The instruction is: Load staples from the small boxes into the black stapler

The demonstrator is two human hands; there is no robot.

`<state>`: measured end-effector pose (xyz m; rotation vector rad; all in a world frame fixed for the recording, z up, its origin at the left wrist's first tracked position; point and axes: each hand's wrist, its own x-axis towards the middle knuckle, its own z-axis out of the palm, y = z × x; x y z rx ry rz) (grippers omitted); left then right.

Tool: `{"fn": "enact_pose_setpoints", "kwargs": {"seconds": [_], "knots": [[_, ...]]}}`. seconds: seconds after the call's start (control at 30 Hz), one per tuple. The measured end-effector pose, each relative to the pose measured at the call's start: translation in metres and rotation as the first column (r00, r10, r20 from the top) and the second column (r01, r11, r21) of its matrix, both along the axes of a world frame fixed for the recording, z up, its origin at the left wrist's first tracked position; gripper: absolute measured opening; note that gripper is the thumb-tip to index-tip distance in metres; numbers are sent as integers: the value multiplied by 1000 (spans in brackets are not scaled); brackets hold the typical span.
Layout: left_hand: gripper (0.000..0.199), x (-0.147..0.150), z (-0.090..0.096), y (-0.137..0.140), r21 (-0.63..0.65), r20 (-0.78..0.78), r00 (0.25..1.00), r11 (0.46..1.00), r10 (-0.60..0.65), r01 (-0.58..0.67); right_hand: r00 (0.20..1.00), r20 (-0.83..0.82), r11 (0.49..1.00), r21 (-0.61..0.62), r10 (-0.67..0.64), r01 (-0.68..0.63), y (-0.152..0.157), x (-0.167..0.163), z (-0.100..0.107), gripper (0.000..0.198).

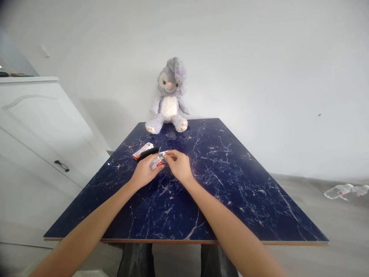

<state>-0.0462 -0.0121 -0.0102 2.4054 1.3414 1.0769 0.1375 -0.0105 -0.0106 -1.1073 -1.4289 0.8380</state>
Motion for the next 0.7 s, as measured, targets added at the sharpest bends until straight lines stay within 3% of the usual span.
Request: {"fn": "enact_pose_setpoints", "kwargs": {"seconds": [0.23,0.4,0.5,0.57,0.7], "knots": [[36,-2,0,0,33,42,998,999,-38,37,993,96,993,88,75,-83,-9,-1,10,13],[37,1,1,-3,-42,36,997,997,-65,67,991,103,996,5,89,-90,-6,-2,2,13],[48,4,0,-4,-149,152,986,985,-68,91,998,32,996,-65,56,-54,1,-3,-6,15],[54,4,-1,-1,-268,329,942,949,-71,165,996,-79,991,-124,34,-43,8,-1,-10,17],[52,-1,-3,6,-443,616,786,808,-40,388,972,-233,978,-206,-14,-35,20,6,-15,16]]}}
